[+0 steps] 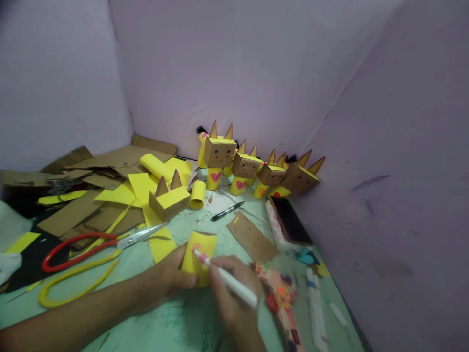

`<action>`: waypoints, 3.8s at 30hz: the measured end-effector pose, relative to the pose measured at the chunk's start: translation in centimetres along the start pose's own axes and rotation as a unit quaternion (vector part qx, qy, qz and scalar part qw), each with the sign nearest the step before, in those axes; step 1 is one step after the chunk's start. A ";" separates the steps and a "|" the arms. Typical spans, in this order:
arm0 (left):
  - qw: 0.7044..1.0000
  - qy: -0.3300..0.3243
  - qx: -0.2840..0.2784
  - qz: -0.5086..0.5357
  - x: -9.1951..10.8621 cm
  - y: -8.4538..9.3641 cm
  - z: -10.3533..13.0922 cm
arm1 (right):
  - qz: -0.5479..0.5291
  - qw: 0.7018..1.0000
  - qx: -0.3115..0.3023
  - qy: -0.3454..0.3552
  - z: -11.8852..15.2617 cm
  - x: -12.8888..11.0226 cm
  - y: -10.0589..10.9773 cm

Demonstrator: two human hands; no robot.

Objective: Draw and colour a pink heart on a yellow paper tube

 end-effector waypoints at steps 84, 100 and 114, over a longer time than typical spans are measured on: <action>1.000 -0.002 -0.001 0.016 0.3 -0.3 0.0 | -0.130 0.984 -0.046 -0.115 0.4 2.1 -0.7; 1.000 0.004 -0.004 0.008 0.1 0.0 0.0 | -0.129 0.982 -0.028 -0.136 0.3 1.7 -0.3; 1.000 -0.001 0.004 0.021 0.3 -0.4 0.1 | -0.119 0.979 0.022 -0.164 0.3 1.0 0.1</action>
Point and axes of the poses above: each hand's wrist, its own z-axis away from the middle knuckle, its own y-axis out of the back of the hand, x = y × z, the point moved 5 cm from there along -z, towards the middle knuckle, and after that the axes turned 14 degrees about z, right-handed, at the moved point
